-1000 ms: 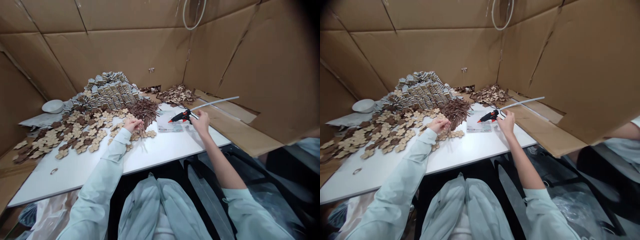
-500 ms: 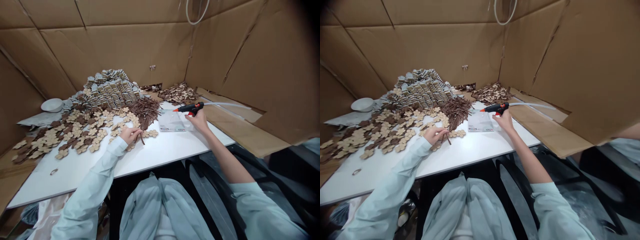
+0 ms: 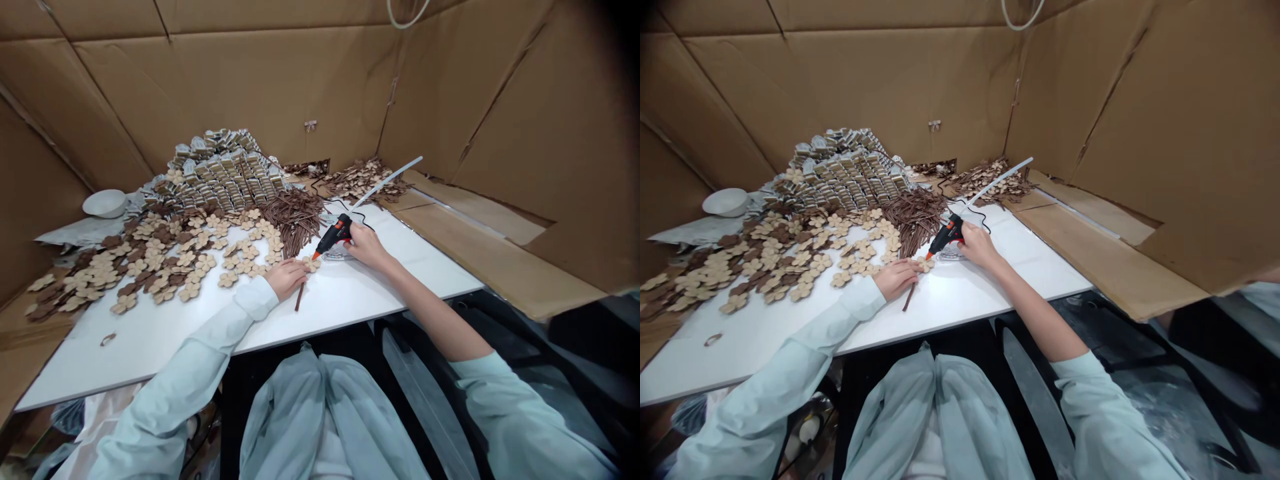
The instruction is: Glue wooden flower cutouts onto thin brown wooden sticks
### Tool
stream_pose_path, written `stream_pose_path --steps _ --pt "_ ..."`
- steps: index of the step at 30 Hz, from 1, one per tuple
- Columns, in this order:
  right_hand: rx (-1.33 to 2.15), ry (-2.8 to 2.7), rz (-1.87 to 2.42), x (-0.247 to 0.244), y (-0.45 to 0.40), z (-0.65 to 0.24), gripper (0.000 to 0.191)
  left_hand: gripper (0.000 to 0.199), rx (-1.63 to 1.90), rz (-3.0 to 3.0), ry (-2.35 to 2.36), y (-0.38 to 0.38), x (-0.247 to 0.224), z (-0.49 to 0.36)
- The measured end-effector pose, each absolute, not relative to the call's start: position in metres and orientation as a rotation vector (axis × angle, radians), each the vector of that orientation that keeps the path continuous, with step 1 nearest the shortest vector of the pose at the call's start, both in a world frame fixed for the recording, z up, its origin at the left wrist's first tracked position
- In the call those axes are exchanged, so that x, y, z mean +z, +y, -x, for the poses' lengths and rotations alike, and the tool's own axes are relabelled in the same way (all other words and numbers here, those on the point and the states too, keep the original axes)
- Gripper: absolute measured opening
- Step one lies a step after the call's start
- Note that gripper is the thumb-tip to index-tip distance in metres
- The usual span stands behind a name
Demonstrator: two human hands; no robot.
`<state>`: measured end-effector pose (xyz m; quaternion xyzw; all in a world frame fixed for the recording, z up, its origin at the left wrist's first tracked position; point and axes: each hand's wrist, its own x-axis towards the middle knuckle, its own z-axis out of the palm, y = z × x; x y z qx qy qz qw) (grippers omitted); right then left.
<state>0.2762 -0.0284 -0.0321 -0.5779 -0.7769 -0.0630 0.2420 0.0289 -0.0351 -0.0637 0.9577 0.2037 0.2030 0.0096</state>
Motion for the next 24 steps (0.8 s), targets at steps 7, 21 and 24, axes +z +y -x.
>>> stream_pose_path --steps 7,21,24 --pt "-0.228 -2.168 1.568 -0.034 -0.028 -0.274 0.027 0.029 0.700 -2.922 0.619 -0.035 -0.065 -0.029" --pt "-0.394 -2.091 1.630 -0.027 -0.036 -0.273 0.034 0.031 0.812 -2.800 0.560 -0.037 -0.059 -0.031" --pt "-0.373 -2.001 1.650 -0.025 -0.033 -0.274 0.032 0.032 0.883 -2.748 0.647 -0.037 -0.049 -0.021"
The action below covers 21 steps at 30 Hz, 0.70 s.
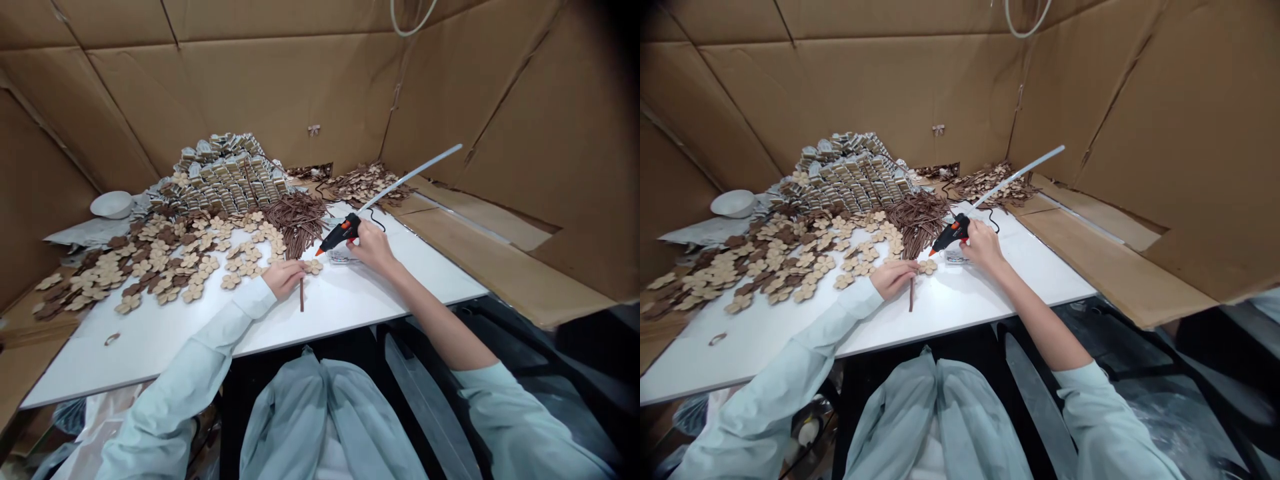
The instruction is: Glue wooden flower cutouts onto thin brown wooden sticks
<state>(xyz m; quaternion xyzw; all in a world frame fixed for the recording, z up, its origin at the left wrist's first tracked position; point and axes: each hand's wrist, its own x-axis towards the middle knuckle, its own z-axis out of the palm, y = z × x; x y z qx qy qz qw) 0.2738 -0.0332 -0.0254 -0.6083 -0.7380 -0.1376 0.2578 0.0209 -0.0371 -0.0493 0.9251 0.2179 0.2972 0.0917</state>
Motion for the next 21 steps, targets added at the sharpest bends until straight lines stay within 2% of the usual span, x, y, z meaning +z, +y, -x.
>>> stream_pose_path --steps 4,8,21 --pt "-0.317 -1.919 1.640 -0.024 -0.026 -0.269 0.033 0.035 0.804 -2.736 0.811 -0.035 -0.042 -0.001" --pt "-0.243 -1.950 1.625 -0.022 -0.022 -0.259 0.031 0.032 0.661 -2.813 0.766 -0.037 -0.046 0.004" --pt "-0.187 -2.178 1.563 -0.030 -0.021 -0.254 0.015 0.029 0.763 -2.825 0.577 -0.039 -0.053 -0.009"
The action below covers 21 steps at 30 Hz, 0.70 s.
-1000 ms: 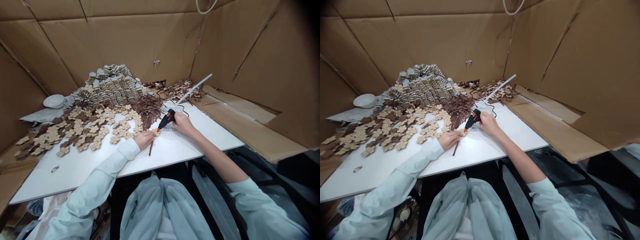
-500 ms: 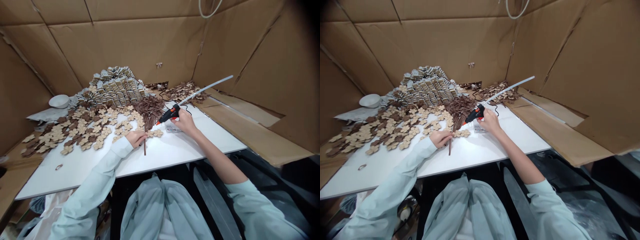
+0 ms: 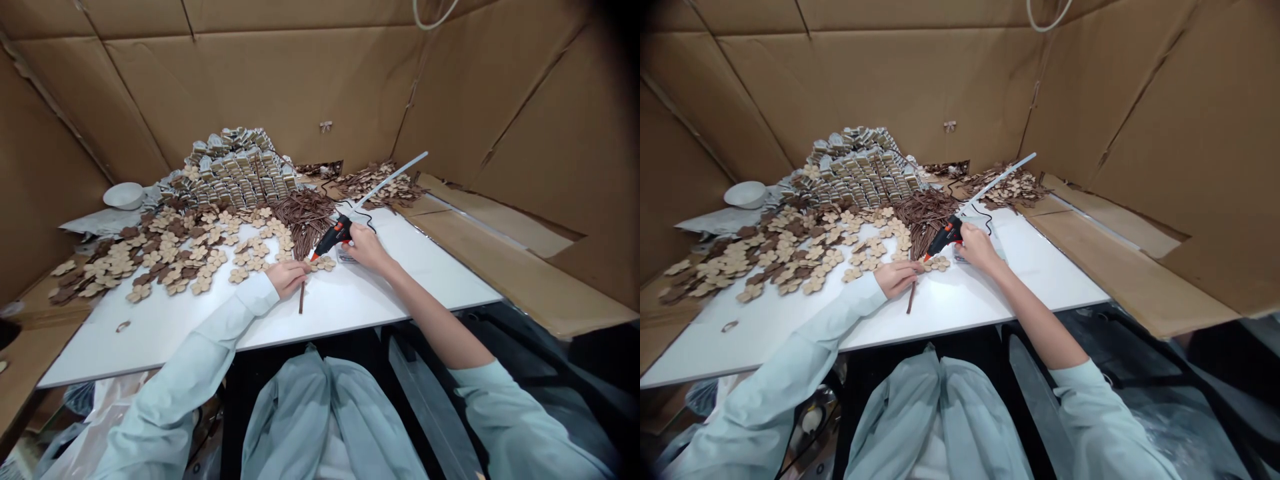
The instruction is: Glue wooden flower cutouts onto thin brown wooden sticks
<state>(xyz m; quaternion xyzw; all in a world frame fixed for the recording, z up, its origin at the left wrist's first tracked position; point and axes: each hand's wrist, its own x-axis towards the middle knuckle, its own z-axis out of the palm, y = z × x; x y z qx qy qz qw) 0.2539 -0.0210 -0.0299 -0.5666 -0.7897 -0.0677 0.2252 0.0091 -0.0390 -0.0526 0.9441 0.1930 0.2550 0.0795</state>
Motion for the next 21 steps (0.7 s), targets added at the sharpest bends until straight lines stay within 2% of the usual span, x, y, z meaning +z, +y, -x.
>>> stream_pose_path --steps 13,21 --pt "-0.205 -2.232 1.580 -0.0264 -0.0243 -0.2454 0.022 0.027 0.805 -2.832 0.598 -0.0402 -0.0542 -0.0117" --pt "-0.345 -2.224 1.547 -0.0243 -0.0267 -0.2474 0.028 0.028 0.769 -2.840 0.607 -0.0382 -0.0549 -0.0104"
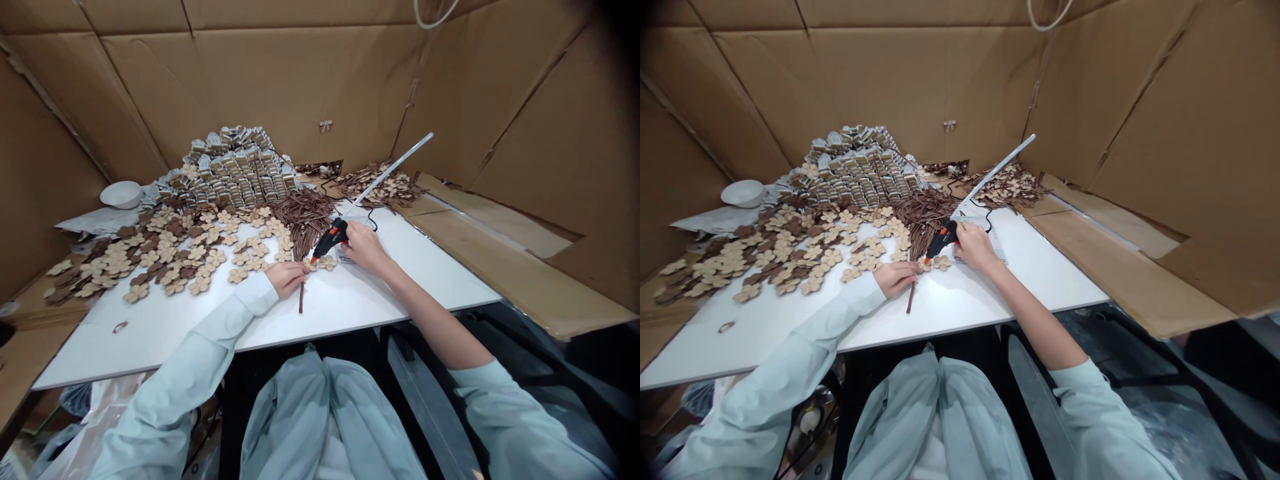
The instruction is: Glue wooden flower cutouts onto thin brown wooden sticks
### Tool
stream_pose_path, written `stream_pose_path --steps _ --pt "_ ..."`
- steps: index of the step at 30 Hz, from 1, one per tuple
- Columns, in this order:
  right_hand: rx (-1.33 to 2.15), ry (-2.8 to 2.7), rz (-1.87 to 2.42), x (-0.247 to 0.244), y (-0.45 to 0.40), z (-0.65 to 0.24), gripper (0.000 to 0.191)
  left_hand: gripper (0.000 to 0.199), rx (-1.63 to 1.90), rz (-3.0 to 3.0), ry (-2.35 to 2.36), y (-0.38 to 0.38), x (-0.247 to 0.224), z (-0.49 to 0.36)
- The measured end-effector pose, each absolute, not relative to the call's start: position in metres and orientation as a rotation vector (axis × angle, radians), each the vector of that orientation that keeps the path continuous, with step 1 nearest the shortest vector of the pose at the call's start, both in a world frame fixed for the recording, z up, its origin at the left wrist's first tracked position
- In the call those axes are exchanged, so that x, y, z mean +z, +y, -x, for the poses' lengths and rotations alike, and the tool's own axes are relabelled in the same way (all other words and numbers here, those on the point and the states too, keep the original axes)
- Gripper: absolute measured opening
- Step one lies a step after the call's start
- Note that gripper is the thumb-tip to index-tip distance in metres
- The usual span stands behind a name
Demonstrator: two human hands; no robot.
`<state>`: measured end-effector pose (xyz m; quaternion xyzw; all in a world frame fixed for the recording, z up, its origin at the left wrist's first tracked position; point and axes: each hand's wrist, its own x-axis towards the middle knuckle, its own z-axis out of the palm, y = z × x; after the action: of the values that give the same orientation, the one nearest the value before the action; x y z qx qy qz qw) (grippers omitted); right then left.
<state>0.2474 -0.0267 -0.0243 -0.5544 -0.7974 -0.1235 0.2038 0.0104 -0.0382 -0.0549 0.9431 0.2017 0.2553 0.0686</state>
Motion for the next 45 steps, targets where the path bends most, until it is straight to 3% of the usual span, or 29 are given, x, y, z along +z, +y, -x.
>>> stream_pose_path --steps 14,21,31,40,45 --pt "-0.052 -1.786 1.537 -0.021 -0.017 -0.262 0.027 0.026 0.870 -2.691 0.632 -0.048 -0.033 -0.009" --pt "-0.022 -1.501 1.655 -0.020 -0.015 -0.315 0.033 0.030 1.160 -2.034 0.836 -0.050 -0.005 0.001" --pt "0.048 -1.649 1.781 -0.051 -0.017 -0.363 0.030 0.026 1.405 -1.280 0.789 -0.022 0.039 -0.011" --pt "0.016 -1.694 1.862 -0.055 -0.028 -0.367 0.043 0.030 1.408 -1.216 0.968 0.003 0.036 -0.041" --pt "-0.169 -1.230 1.878 -0.047 -0.067 -0.346 0.039 0.034 1.403 -1.461 1.006 0.007 0.026 -0.056"
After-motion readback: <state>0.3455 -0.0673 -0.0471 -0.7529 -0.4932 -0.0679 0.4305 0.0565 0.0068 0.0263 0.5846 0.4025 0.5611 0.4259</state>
